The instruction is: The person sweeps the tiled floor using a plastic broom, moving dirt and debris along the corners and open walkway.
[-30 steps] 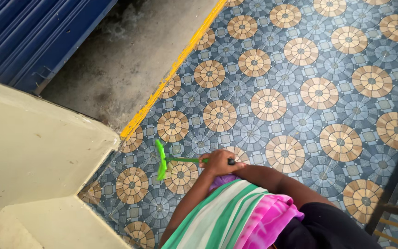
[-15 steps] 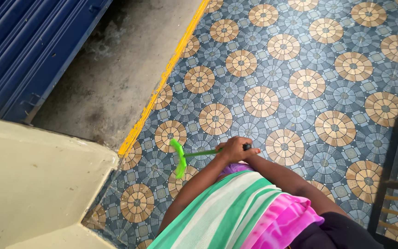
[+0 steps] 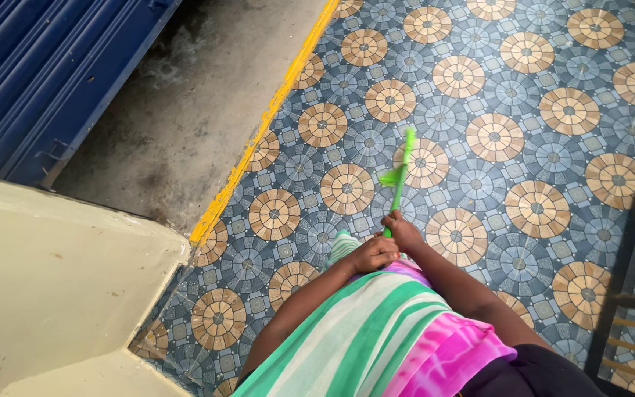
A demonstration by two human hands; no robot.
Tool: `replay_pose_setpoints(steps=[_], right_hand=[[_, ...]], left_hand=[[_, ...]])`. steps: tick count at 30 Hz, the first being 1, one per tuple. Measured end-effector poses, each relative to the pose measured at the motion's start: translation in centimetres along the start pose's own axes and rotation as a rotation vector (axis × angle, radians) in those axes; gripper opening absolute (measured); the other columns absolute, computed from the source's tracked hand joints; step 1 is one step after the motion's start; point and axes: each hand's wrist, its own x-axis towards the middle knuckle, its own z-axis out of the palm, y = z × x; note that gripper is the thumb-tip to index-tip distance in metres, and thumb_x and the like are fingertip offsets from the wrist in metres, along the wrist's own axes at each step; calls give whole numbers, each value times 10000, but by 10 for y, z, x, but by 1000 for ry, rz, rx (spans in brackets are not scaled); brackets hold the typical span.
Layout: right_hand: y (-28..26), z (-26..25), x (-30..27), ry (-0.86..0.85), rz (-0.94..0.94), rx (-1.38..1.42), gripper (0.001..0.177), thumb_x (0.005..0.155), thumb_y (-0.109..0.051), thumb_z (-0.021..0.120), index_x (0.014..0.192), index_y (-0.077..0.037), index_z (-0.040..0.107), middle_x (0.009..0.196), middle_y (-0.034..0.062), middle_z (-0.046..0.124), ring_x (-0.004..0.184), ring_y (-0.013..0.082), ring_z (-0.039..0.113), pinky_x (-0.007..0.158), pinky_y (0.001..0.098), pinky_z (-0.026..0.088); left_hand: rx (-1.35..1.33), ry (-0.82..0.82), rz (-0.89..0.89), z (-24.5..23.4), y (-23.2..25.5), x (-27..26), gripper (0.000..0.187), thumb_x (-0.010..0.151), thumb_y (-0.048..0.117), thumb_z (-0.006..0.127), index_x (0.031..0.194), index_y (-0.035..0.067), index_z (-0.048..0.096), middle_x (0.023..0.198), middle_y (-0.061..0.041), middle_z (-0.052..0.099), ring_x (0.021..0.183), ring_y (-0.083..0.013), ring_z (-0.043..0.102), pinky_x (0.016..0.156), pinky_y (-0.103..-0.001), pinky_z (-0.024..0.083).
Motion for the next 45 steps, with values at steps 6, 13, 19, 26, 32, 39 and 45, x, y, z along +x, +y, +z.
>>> replay_pose_setpoints(steps=[6,13,19,26,32,39,45], right_hand=[[-11,18,1,191,-24,85,341,717,-248,833,992,-101,696,1109,188,573,994,396,651,827,476,556],[-47,40,50,350,-138,170,290,761,-261,865,944,-99,709,1109,165,592,1028,387,625,877,479,532],[-126,81,134,-12,-470,181,347,632,-199,880,935,-112,734,1076,112,670,1079,345,651,940,433,530],[-247,129,198,-602,-744,369,552,747,-265,845,1240,-116,648,1213,152,672,1144,350,641,984,440,500],[-281,141,244,-515,-826,224,347,751,-231,782,1077,-130,722,1107,120,740,1041,340,713,902,423,566],[-276,128,301,-373,-652,246,300,772,-275,735,1047,-156,720,1115,99,737,1063,330,699,860,439,553],[-257,129,320,-250,-233,136,309,852,-386,763,1059,-164,699,1105,119,721,1054,336,684,843,479,538]], left_hand=[[-386,98,-253,-12,-10,-31,483,1087,343,438,714,52,533,676,-19,508,641,-153,473,648,-311,378],[-332,471,-227,-45,-10,-74,358,1061,262,400,905,11,602,751,-47,581,695,-160,541,773,-291,430],[178,792,8,-102,14,-130,362,1086,227,500,882,-61,576,741,-85,603,669,-197,580,705,-366,500],[-215,1063,-179,-179,68,-183,655,1137,408,346,656,22,567,634,-67,576,636,-174,551,653,-334,425],[-22,1021,-266,-232,42,-173,468,991,390,519,710,21,584,659,-56,597,620,-156,552,615,-321,440],[331,658,-261,-297,42,-146,301,762,228,846,700,50,611,726,-57,626,679,-185,593,652,-338,462],[454,408,-327,-311,8,-148,405,784,259,872,726,39,537,780,-115,575,821,-278,592,808,-399,479]])
